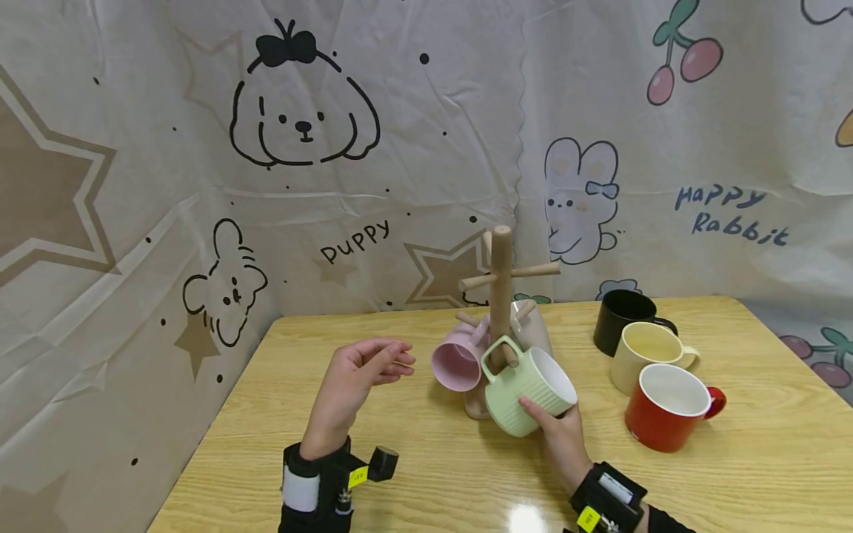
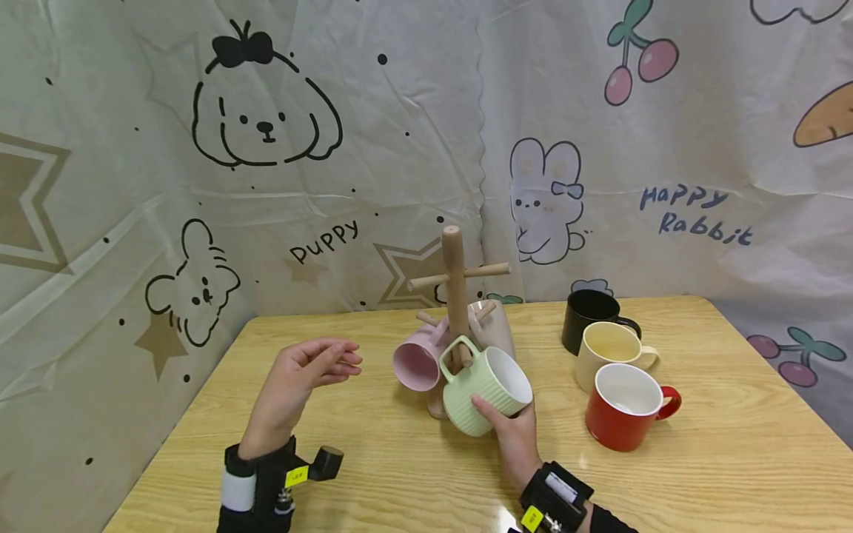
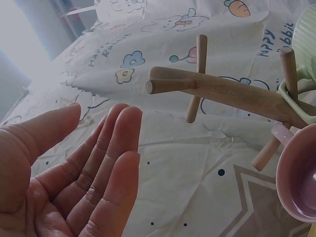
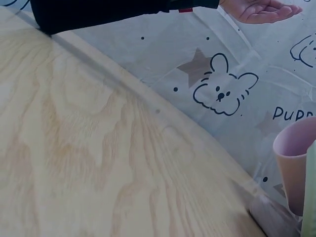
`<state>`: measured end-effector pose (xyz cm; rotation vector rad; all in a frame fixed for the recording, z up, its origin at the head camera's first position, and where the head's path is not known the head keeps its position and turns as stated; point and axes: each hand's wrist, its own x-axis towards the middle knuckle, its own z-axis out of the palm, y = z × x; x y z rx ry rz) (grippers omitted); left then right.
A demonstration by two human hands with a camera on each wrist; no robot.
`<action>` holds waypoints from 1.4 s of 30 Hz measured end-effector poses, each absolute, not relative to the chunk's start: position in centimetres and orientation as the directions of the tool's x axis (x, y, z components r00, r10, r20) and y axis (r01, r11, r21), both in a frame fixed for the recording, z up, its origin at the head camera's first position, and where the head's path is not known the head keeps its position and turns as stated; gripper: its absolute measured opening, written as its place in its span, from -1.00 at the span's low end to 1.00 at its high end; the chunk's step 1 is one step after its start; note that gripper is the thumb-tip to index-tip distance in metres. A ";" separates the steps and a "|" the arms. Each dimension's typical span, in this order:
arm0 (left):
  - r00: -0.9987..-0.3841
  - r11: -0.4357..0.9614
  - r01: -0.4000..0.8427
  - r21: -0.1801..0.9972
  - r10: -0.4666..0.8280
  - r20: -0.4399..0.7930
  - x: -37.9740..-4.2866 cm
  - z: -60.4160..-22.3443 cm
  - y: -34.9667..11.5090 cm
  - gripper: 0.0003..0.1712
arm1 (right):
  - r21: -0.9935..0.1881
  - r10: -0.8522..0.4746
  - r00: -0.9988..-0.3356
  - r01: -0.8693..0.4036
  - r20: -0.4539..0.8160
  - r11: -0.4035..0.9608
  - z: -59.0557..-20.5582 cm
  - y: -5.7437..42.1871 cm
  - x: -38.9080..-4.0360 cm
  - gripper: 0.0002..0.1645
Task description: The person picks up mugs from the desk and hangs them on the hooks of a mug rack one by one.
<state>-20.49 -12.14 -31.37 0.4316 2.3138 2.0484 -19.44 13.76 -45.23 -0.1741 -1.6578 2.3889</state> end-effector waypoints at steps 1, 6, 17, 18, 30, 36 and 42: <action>-0.962 0.102 0.191 0.976 0.220 0.165 -20.5 -31.4 -12.2 -0.62 | -0.933 0.251 -0.967 -0.122 0.036 -0.339 -45.2 13.8 -19.4 -0.36; -0.962 0.101 0.187 0.977 0.222 0.161 -20.6 -31.3 -12.2 -0.61 | -0.926 0.237 -0.971 -0.127 0.042 -0.356 -45.2 14.0 -19.2 -0.40; -0.965 0.113 0.179 0.977 0.211 0.153 -20.6 -31.4 -12.2 -0.62 | -0.918 0.236 -0.970 -0.137 0.050 -0.372 -45.5 14.0 -19.1 -0.45; -0.966 0.112 0.179 0.977 0.210 0.152 -20.6 -31.5 -12.2 -0.62 | -0.916 0.235 -0.970 -0.142 0.054 -0.374 -45.5 14.0 -19.0 -0.46; -0.966 0.139 0.213 0.967 0.181 0.187 -20.8 -31.7 -12.7 -0.60 | -0.903 0.278 -0.957 -0.192 0.085 -0.384 -44.3 17.8 -18.6 -0.19; -0.971 0.143 0.196 0.970 0.169 0.172 -20.7 -31.5 -12.8 -0.59 | -0.900 0.295 -0.955 -0.158 0.034 -0.407 -42.6 19.5 -17.7 -0.27; -0.974 0.167 0.186 0.968 0.158 0.160 -20.6 -31.3 -12.9 -0.60 | -0.952 0.348 -0.937 -0.140 0.038 -0.272 -41.4 19.7 -17.1 -0.29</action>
